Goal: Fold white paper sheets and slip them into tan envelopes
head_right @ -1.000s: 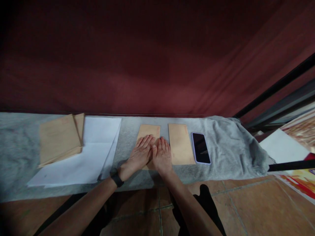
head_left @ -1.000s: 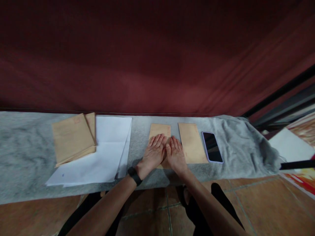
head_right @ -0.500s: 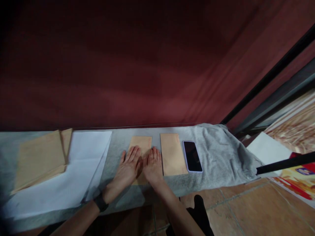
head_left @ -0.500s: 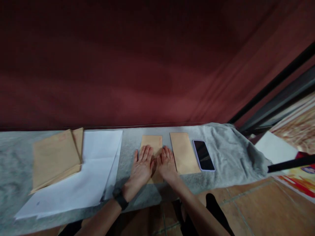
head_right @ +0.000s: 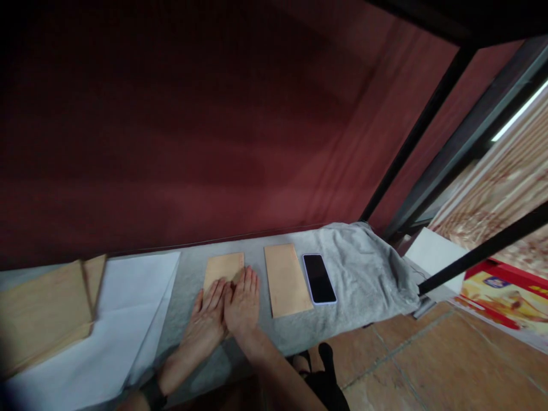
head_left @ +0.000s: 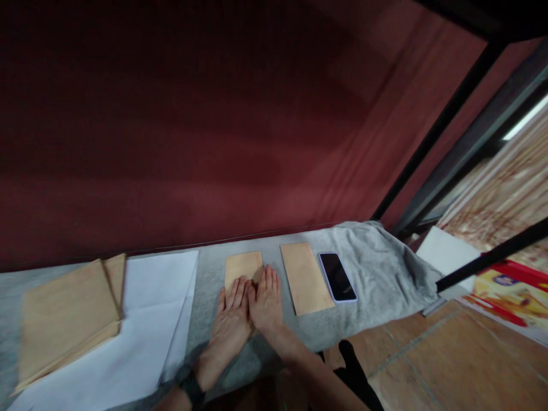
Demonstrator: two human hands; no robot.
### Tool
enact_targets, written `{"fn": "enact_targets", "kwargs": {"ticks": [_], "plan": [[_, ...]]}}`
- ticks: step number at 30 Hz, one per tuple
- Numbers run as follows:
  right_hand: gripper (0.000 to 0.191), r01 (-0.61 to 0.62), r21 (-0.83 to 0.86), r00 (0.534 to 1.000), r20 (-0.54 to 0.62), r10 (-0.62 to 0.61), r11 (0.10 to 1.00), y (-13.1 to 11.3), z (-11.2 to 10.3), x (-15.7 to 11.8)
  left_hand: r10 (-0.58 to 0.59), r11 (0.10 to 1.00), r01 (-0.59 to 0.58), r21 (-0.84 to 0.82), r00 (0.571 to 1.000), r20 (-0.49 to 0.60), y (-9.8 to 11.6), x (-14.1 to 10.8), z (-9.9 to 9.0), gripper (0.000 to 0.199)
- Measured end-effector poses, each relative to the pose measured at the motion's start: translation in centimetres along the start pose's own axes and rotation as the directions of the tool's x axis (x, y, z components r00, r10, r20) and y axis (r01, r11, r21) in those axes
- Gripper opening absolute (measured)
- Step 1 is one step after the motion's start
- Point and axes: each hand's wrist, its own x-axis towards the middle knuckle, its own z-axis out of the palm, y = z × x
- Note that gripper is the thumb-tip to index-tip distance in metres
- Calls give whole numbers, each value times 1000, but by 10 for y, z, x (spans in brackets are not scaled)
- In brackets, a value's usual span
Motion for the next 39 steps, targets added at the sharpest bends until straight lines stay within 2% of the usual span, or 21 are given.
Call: {"fn": "enact_targets", "kwargs": {"ticks": [5, 9, 12, 15, 18, 22, 25, 27, 30, 32, 34, 36, 39], "plan": [[50, 156, 9, 983, 98, -156, 988, -8, -11, -5, 12, 1000, -12, 29, 1000, -13, -1, 0, 7, 63], [51, 146, -43, 983, 119, -140, 988, -7, -17, -9, -5, 1000, 3, 23, 999, 51, 1, 3, -1, 65], [53, 163, -78, 971, 191, -146, 984, -6, -23, -10, -15, 1000, 14, 17, 993, 120, 5, 5, -12, 63], [55, 183, -108, 955, 253, -151, 977, -3, -29, -12, -78, 997, 74, 30, 980, 184, 9, 2, -17, 60], [57, 235, -125, 942, 275, -194, 964, 3, -32, -19, -88, 996, 85, 31, 985, 146, 10, -9, -14, 60], [59, 260, -141, 950, 214, -228, 955, 13, -29, -32, -32, 999, 34, -32, 998, 54, 7, -26, -7, 57], [59, 261, -182, 960, 148, -236, 948, 21, -25, -41, -55, 995, 57, -82, 998, 31, 7, -38, -9, 58], [57, 277, -195, 959, 122, -257, 941, 27, -23, -45, -79, 990, 83, -112, 996, 42, 10, -44, -14, 60], [57, 315, -152, 948, 93, -304, 937, 39, -23, -48, -98, 983, 115, -141, 988, 117, 15, -47, -29, 60], [57, 290, -73, 956, 54, -287, 954, 49, -24, -45, -122, 976, 149, -160, 979, 164, 19, -42, -41, 60], [60, 316, 34, 948, 36, -317, 948, 56, -23, -36, -132, 969, 162, -188, 978, 160, 22, -31, -50, 57], [59, 300, 96, 954, -15, -300, 949, 58, -20, -24, -130, 966, 146, -213, 988, 87, 22, -15, -54, 58], [58, 368, 124, 929, 6, -371, 922, 55, -9, -13, -71, 973, 72, -217, 997, 12, 21, 3, -48, 59]]}}
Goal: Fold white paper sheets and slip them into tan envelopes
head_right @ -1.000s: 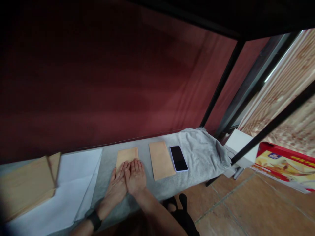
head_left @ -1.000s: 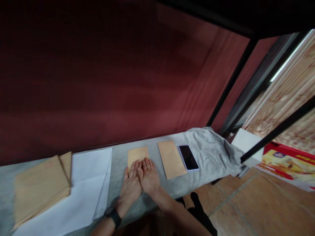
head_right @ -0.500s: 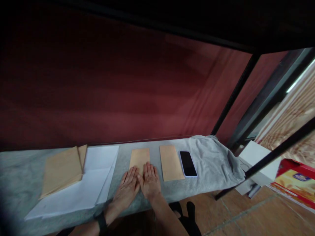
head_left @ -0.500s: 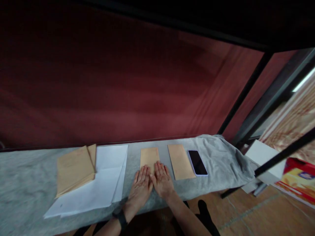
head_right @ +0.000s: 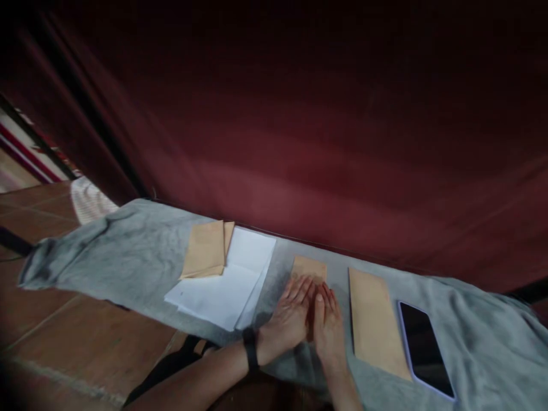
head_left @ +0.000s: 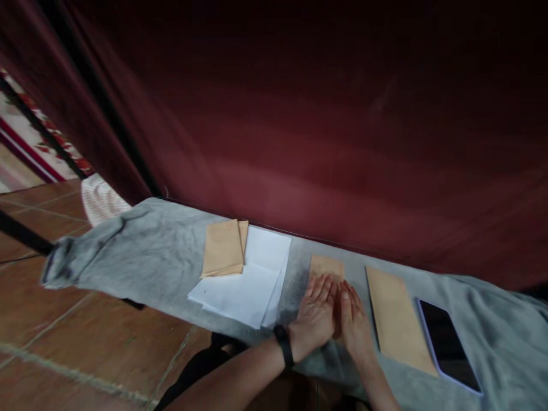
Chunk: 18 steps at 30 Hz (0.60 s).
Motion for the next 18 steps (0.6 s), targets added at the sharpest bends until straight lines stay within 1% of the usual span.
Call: {"fn": "enact_targets", "kwargs": {"ticks": [2, 4, 7, 10, 14, 18], "plan": [[58, 41, -10, 999, 29, -41, 999, -1, 10, 2, 28, 999, -29, 24, 999, 37, -2, 5, 8, 62], [58, 53, -29, 998, 44, -52, 998, 0, 18, 1, 31, 999, -34, 38, 997, 71, -3, 5, 16, 64], [61, 65, -66, 997, 56, -61, 996, 2, 24, 0, 30, 998, -35, 58, 997, 73, -7, 5, 21, 62], [63, 63, -118, 994, 98, -52, 991, 0, 21, 2, 8, 995, -14, 96, 998, 63, -13, 6, 21, 59], [67, 11, -214, 993, 113, 14, 977, -11, 11, 2, -19, 995, 15, 94, 999, 42, -19, 9, 20, 58], [66, 33, -286, 991, 132, 5, 958, -19, 1, -2, -51, 994, 45, 102, 997, 54, -18, 8, 17, 59]]}}
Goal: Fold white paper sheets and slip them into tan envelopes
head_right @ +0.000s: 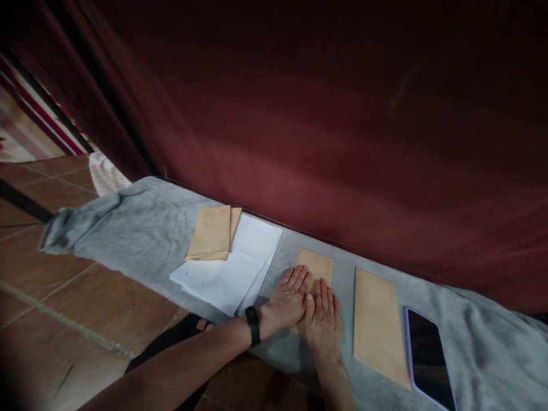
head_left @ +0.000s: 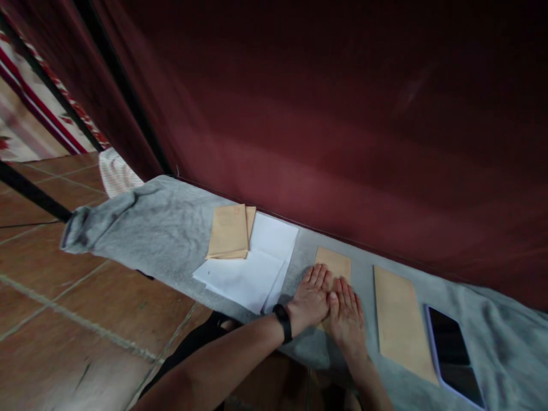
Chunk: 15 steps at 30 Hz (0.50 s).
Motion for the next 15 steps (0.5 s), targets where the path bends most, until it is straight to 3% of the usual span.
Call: {"fn": "enact_targets", "kwargs": {"ticks": [9, 15], "plan": [[57, 58, -105, 998, -17, -60, 993, 6, -9, -7, 41, 999, -40, 35, 999, -13, 2, -8, -4, 58], [49, 115, -174, 993, 31, -112, 978, 1, -19, -7, 85, 995, -85, 56, 996, -12, 4, -14, -7, 55]]}}
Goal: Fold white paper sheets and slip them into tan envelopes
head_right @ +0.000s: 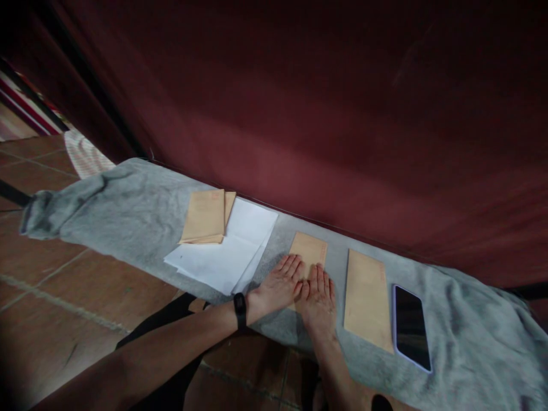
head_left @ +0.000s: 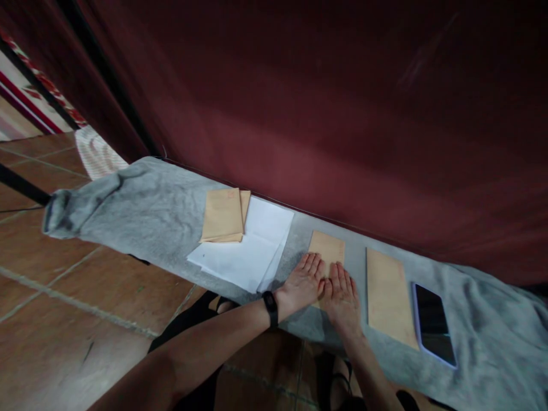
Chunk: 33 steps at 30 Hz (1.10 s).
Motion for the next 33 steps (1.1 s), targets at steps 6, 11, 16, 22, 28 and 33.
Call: {"fn": "enact_targets", "kwargs": {"ticks": [6, 11, 16, 22, 28, 33], "plan": [[46, -16, -8, 1000, -7, 15, 1000, -1, -6, 0, -2, 1000, 3, -4, 1000, 31, -1, 1, -5, 56], [52, -74, 65, 997, -22, 76, 995, 1, -8, 0, 9, 1000, -8, -20, 999, 49, -1, 1, -5, 57], [53, -90, 138, 995, -17, 93, 986, 11, -6, -1, -11, 1000, 11, -24, 999, 33, 0, -1, -3, 55], [49, -114, 146, 993, 9, 114, 983, 19, -7, -5, -28, 992, 35, -120, 998, 60, -5, -4, -3, 54], [50, -214, 290, 976, 20, 218, 933, 17, -13, -3, -34, 985, 38, -167, 999, 29, -14, 0, -4, 53], [54, -311, 466, 944, 50, 326, 828, 16, -20, 10, 15, 977, -20, -211, 999, -28, -10, 23, -7, 53]]}}
